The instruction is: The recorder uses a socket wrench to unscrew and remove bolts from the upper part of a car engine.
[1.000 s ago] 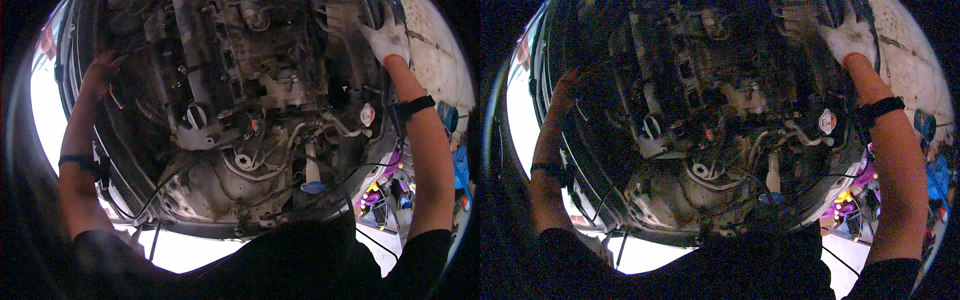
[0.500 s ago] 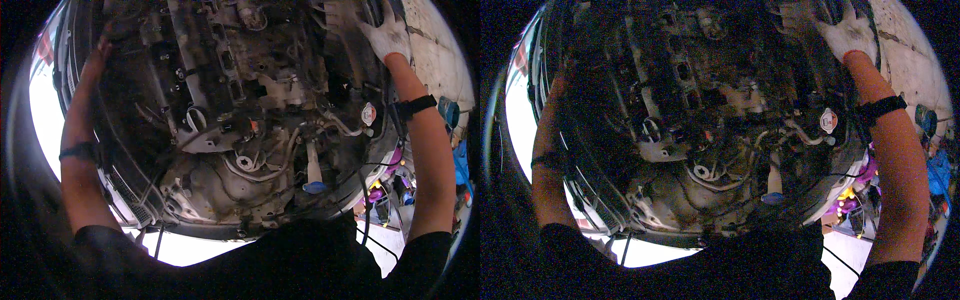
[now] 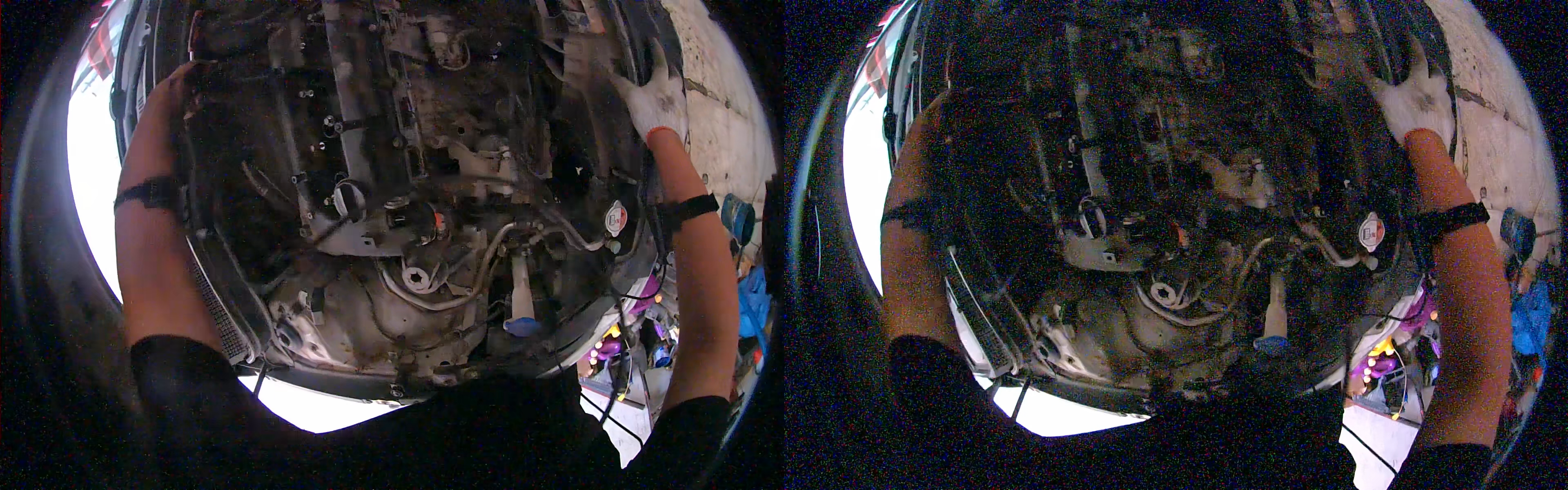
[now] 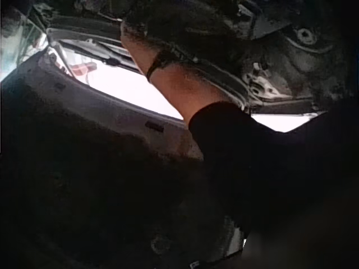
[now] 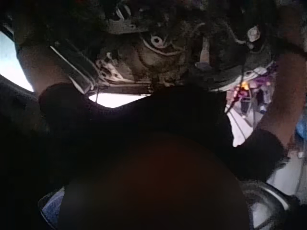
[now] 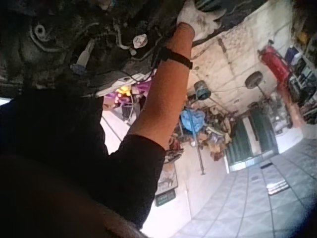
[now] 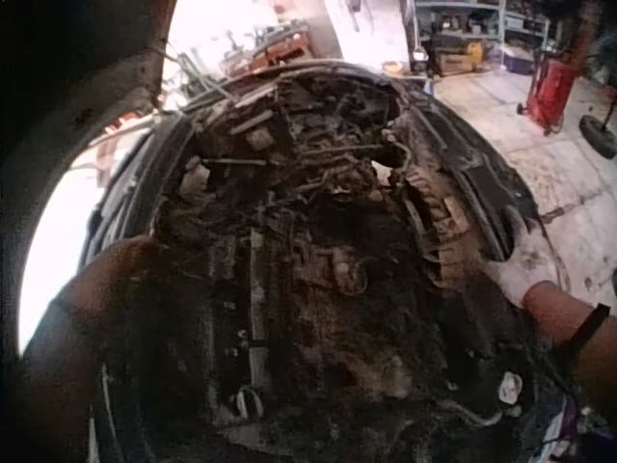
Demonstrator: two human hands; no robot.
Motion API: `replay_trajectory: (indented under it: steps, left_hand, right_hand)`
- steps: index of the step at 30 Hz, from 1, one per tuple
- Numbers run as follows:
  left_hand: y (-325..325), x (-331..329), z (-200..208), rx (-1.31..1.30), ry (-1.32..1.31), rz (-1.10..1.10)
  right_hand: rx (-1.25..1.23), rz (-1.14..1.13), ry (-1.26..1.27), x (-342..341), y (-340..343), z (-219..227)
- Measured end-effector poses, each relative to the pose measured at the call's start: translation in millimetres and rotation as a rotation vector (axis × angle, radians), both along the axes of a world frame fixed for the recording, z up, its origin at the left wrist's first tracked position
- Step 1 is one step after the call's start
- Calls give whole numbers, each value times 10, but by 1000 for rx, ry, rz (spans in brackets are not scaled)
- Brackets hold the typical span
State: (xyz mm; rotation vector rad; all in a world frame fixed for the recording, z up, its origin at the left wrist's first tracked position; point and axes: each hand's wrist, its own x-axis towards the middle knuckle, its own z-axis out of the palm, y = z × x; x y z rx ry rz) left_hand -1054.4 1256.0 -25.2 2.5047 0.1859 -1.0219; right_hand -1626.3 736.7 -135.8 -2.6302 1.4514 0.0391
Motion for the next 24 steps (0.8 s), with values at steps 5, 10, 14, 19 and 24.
replay_trajectory:
  steps: [5, 10, 14, 19, 24]
  left_hand:
    - [197, -60, -14, -59, 10, -156]
    - [246, -233, -45, 84, -316, -612]
    - [267, -178, 44, -45, -28, -267]
    - [196, -166, 174, -161, -141, -113]
    - [-66, -672, 718, 108, -382, -402]
  right_hand:
    - [-11, 0, -3, 10, -13, -3]
    - [-3, -41, 42, 8, 12, 29]
    - [1, -52, 26, 53, 140, 166]
    - [107, -115, -11, 110, 300, 397]
    - [140, -135, 14, 141, 336, 562]
